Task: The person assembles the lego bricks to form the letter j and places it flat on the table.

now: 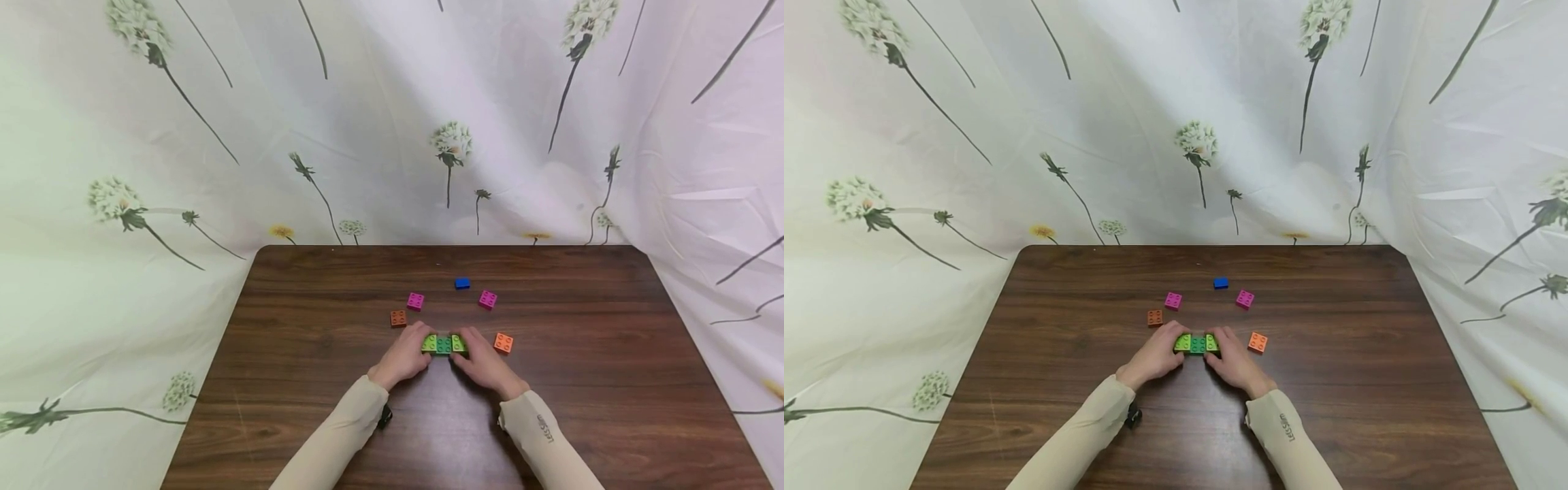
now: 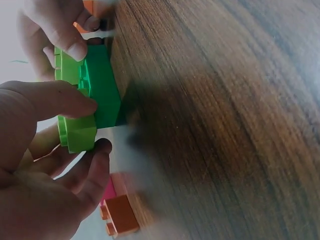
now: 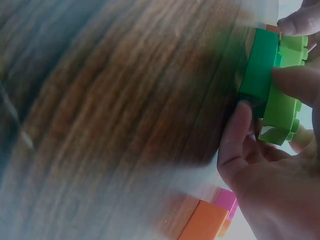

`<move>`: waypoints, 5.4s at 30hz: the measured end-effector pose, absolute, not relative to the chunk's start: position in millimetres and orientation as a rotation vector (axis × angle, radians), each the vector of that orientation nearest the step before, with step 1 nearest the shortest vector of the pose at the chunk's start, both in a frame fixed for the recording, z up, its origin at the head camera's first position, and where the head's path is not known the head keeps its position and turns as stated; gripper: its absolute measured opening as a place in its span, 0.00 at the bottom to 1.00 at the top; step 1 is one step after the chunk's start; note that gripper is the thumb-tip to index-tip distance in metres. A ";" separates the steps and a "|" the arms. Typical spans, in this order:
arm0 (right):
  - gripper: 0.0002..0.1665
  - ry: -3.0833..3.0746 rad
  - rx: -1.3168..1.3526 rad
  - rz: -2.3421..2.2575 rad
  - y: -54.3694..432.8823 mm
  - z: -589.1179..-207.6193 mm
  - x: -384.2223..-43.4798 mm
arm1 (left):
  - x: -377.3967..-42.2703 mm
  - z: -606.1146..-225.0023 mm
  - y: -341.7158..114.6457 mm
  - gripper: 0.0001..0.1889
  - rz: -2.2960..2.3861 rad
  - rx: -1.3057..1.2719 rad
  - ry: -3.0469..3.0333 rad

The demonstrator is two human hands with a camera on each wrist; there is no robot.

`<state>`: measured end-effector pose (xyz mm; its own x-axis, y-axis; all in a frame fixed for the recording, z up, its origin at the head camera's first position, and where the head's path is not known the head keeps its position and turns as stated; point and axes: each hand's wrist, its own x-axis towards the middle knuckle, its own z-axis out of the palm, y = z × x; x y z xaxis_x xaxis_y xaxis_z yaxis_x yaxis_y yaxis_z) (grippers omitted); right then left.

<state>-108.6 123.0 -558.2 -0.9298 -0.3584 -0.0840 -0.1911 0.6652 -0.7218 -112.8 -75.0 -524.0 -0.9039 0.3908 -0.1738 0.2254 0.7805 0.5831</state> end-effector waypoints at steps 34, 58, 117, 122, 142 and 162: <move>0.23 2.693 -0.438 -1.072 121.3 -559.4 -110.9 | -115.9 -535.6 -73.0 0.19 0.863 0.450 2.720; 0.30 2.685 -0.400 -1.013 124.5 -543.9 -107.5 | -115.2 -538.0 -71.9 0.19 0.852 0.424 2.726; 0.32 2.761 -0.116 -1.189 207.2 -560.1 -101.2 | -113.0 -542.5 -73.4 0.21 0.856 0.387 2.721; 0.31 2.786 -0.155 -1.175 207.0 -560.3 -101.8 | -112.7 -541.3 -73.2 0.21 0.866 0.383 2.720; 0.24 2.850 -0.136 -1.078 200.6 -561.7 -104.4 | -111.7 -543.8 -73.7 0.21 0.882 0.391 2.726; 0.23 2.757 -0.114 -1.234 198.2 -557.1 -104.5 | -112.7 -545.1 -74.2 0.20 0.875 0.400 2.738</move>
